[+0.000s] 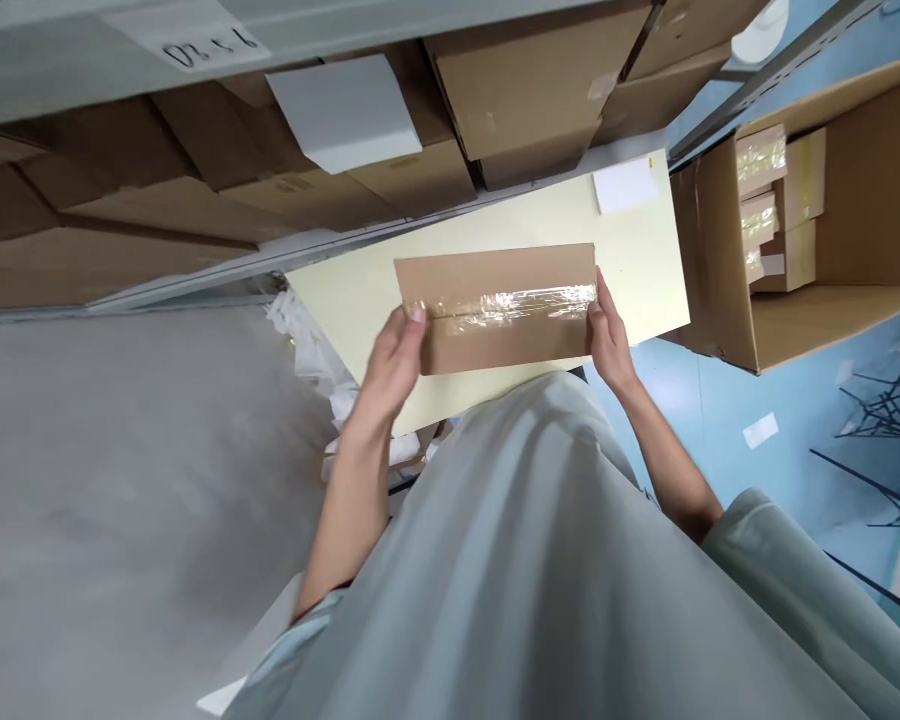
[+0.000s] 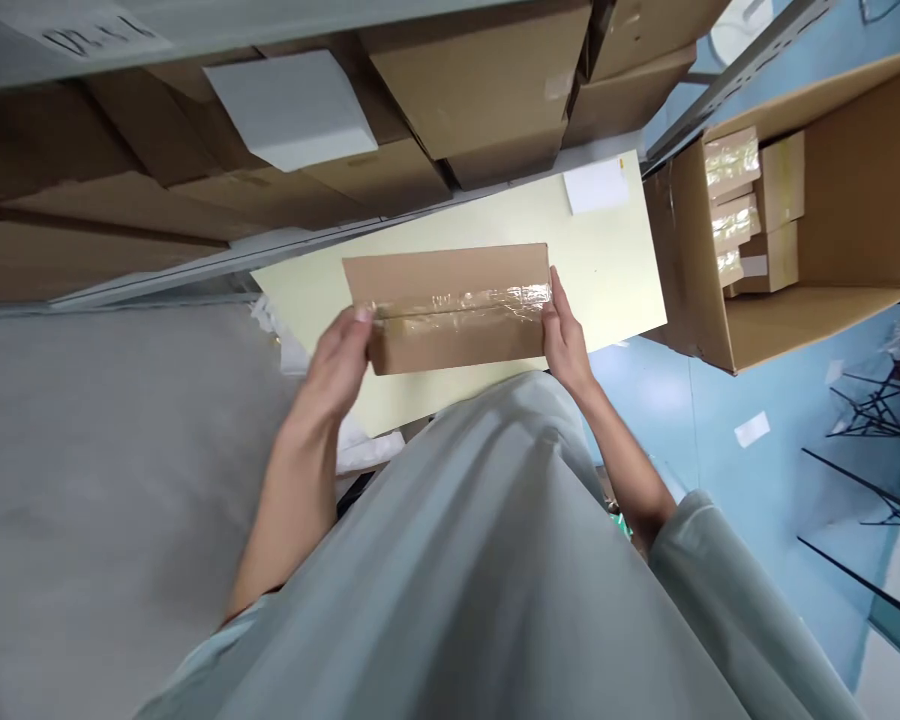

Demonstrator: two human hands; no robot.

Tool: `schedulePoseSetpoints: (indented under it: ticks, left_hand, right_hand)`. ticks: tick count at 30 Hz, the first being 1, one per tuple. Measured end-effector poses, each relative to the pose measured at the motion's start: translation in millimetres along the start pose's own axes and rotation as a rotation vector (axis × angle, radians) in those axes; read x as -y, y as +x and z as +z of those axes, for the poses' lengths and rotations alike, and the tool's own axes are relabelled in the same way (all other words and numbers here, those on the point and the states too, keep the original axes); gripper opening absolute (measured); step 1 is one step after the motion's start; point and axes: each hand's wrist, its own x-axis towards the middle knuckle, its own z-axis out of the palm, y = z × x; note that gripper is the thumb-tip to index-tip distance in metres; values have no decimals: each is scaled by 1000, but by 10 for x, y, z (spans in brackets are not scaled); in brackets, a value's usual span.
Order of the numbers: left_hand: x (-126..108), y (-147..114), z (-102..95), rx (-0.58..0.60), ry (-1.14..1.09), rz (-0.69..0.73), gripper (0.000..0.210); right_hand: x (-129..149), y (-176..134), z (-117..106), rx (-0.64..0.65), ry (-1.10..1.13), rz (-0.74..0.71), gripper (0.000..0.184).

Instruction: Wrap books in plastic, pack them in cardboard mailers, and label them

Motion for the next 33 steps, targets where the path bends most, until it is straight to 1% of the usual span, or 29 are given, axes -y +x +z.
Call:
schedulePoseSetpoints:
  ticks: [2,4,6,7,9,11,13,16,20,22,25,28,30,33]
  left_hand:
    - [91,-45,220,-14,-39,-93,67]
    - [187,-53,454,-49,-62,-182,71]
    - [266,-48,646,-99,-48,-244,76]
    - [295,-45,716,-126,-35,-262,79]
    - [333,-40,794,-174,-19,-276,81]
    - [348,-39,806,-190,-36,-254,75]
    - [343,-38,782,-158,-75,-198,65]
    - [307,-40,741,-82,-152,-111,58]
    - [255,-116,726,-50,-207,-71,62]
    - [258,-226,721,-33,-202,-37,65]
    - [308,-478,715,-42,-157,2,70]
    - [360,-747,741,-63,-130,-26,75]
    - [353,-881,794,-69,-151,-56,79]
    - [246,-970,933,-97,-191,-62,84]
  right_hand:
    - [19,81,35,-48,-158,-30,87]
    - [-6,168,59,-92,-306,-3,94]
    - [-59,235,59,-125,-413,40,102]
    - [-90,256,52,-131,-445,58,104]
    - [-147,278,29,-133,-475,71,101]
    - [-191,283,10,-137,-469,45,91]
    - [-220,288,2,-139,-453,14,84]
    - [-250,306,6,-142,-446,-4,82]
    - [-296,270,-46,-135,-376,-36,83]
    - [-346,168,-130,-86,-324,-63,84]
    - [-467,-78,-309,47,-277,-107,80]
    - [-587,-300,-483,186,-253,-111,79]
    - [-622,-360,-582,249,-233,-105,81]
    - [-572,-289,-743,315,-219,-109,86]
